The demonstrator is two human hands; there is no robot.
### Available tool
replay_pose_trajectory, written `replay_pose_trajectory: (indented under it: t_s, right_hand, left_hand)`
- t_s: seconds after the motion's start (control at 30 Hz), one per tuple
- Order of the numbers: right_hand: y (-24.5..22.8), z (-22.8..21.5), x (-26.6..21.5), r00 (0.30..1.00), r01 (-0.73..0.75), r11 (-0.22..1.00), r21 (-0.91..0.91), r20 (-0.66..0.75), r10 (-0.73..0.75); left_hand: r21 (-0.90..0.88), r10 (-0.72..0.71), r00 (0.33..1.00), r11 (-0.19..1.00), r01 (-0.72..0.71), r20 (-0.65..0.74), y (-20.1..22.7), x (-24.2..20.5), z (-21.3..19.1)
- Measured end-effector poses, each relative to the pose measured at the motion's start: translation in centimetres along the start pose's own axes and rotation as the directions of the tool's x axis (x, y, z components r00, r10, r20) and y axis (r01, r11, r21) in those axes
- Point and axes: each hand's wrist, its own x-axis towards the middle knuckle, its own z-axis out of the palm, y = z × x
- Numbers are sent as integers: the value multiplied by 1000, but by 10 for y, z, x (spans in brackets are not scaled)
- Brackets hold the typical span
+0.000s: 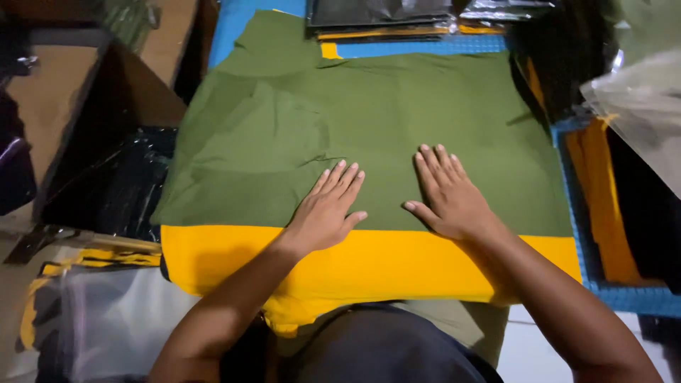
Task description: The person folds a dark garment inside a clear plastic bag and places it on a stack. Then the person folds a green t-shirt with a yellow hem on the table and sets it aside.
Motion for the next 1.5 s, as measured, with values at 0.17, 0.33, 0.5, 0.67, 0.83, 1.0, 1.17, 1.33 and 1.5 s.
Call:
replay_pose_trajectory:
  t_s: [0.17, 0.33, 0.5, 0.67, 0.83, 1.0, 1.17, 1.33, 1.5]
  right_hand:
    - [-1, 0, -1, 1000, -4, 1000, -16, -1, 4]
    - [0, 1, -2, 1000, -6, 997, -75, 18, 7]
    - [-4, -6, -2, 1000, -12, 999, -38, 9, 13]
    - [1, 2, -1, 1000, -8, 997, -71, 12, 9]
    - [2, 4, -2, 1000, 2, 998, -60, -18, -3]
    - [3, 7, -3, 1000, -1, 998, -61, -30, -1]
    - [3, 8, -3, 999, 5, 997, -72, -38, -8]
    - [1, 5, -2, 998, 1, 998, -68, -65, -6]
    - [0, 5, -4, 998, 2, 998, -63, -66, -6]
  left_hand:
    - [63, -106, 994, 993, 104, 33, -29, -28, -27]
    - [130, -305, 952, 946, 298, 39, -61, -60, -49]
    - [189, -492, 870, 852, 489, -33, -95, -89, -71]
    - [256, -573, 811, 771, 583, -120, -128, -114, -84]
    - [190, -720, 648, 620, 761, -248, -163, -131, -69]
    - [328, -396, 484, 400, 856, -781, -242, -153, -11]
    - [314, -424, 434, 325, 892, -795, -229, -150, -24]
    - [293, -538, 389, 259, 920, -747, -245, -150, -24]
    - [341, -426, 382, 174, 924, -820, -241, -151, -24]
